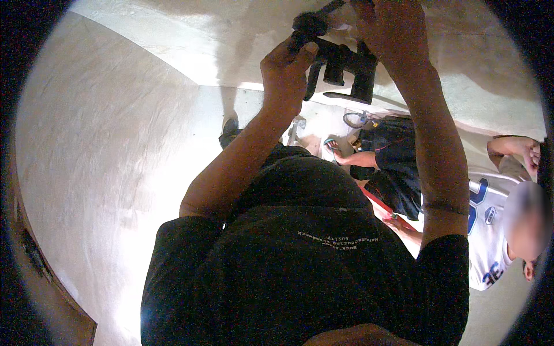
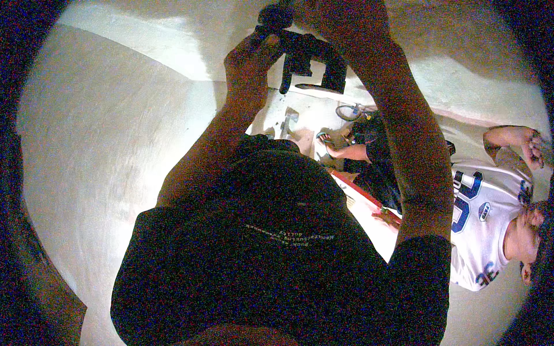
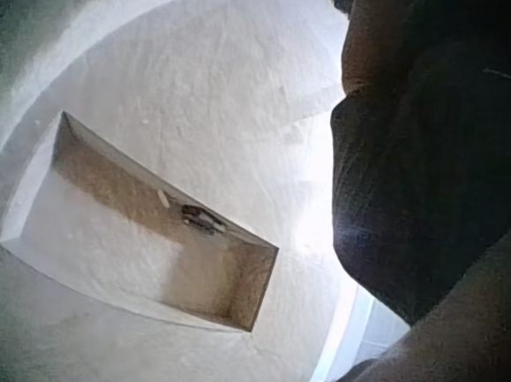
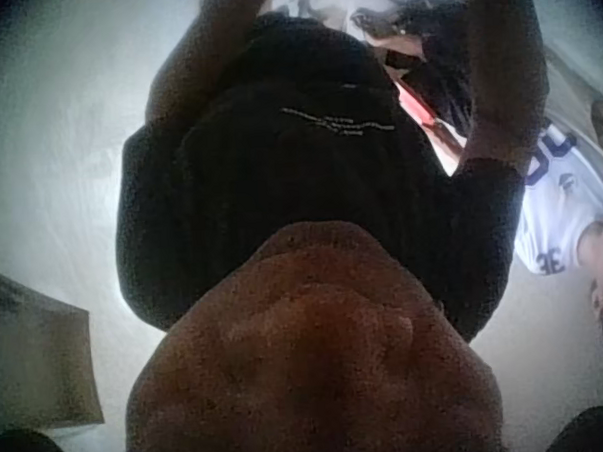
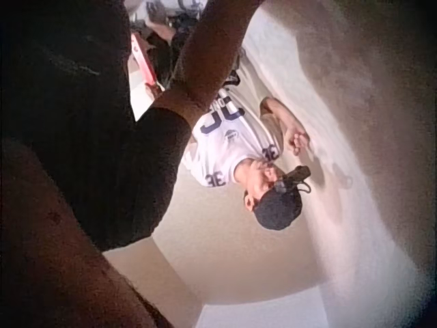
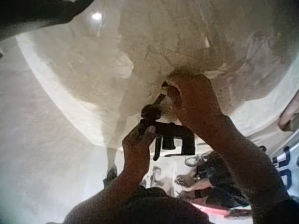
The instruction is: The person installs a black shower fixture onto a wall, using a wrench to tighten the connections and a level to ensure it is straight.
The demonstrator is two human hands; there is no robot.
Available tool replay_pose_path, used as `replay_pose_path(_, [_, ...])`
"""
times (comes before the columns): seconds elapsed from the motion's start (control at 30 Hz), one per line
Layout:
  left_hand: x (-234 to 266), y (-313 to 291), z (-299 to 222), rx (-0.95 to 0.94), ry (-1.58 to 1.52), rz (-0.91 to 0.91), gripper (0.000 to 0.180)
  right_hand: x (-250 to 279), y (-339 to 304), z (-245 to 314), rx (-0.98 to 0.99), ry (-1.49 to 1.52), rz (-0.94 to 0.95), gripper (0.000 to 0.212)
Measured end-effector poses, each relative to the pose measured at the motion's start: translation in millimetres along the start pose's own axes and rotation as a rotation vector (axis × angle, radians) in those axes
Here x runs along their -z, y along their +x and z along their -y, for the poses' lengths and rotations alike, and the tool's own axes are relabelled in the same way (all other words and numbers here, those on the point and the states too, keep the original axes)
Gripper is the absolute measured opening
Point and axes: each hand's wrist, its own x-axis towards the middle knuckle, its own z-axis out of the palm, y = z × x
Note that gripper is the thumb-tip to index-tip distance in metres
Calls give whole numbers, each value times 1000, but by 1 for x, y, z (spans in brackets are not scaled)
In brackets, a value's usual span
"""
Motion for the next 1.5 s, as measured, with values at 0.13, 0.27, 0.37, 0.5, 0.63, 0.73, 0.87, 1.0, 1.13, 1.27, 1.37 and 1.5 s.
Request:
replay_pose_path(0.13, [0, -1, -1, -15, 2, 6, 31, 2, 1, 1, 7, 42, -4, 13])
replay_pose_path(0.27, [-2, 0, 5, -74, -42, -3, 31, 3, 3, 3, 23, 34, -20, 12])
replay_pose_path(0.37, [-3, 0, 6, 4, -144, -21, 31, 3, 3, 4, -7, 11, 2, 11])
replay_pose_path(0.5, [-4, -3, -7, 61, -110, -26, 30, 5, 1, 4, -20, 0, 32, 11])
replay_pose_path(0.63, [-1, -2, -3, 54, -130, -4, 30, 7, 3, 6, -27, 5, 61, 12])
replay_pose_path(0.73, [-2, -3, -6, 52, -72, -10, 31, 6, 3, 7, -27, -14, 52, 12])
replay_pose_path(0.87, [-1, -2, -1, 55, -142, -17, 30, 5, 5, 6, 23, -26, -3, 12])
replay_pose_path(1.0, [-2, -3, -5, 57, -171, -5, 30, 6, 4, 7, -25, -20, 53, 12])
replay_pose_path(1.13, [-1, -4, -8, 53, -75, 2, 30, 4, 4, 7, -16, -49, 49, 13])
replay_pose_path(1.27, [-2, -1, 4, 67, -215, -34, 30, 4, 5, 7, -22, -37, 56, 12])
replay_pose_path(1.37, [1, -1, 5, 72, -209, -22, 29, 4, 4, 7, -45, -38, 68, 12])
replay_pose_path(1.5, [1, -2, -3, 58, -177, -8, 29, 3, 5, 8, -28, -61, 61, 11])
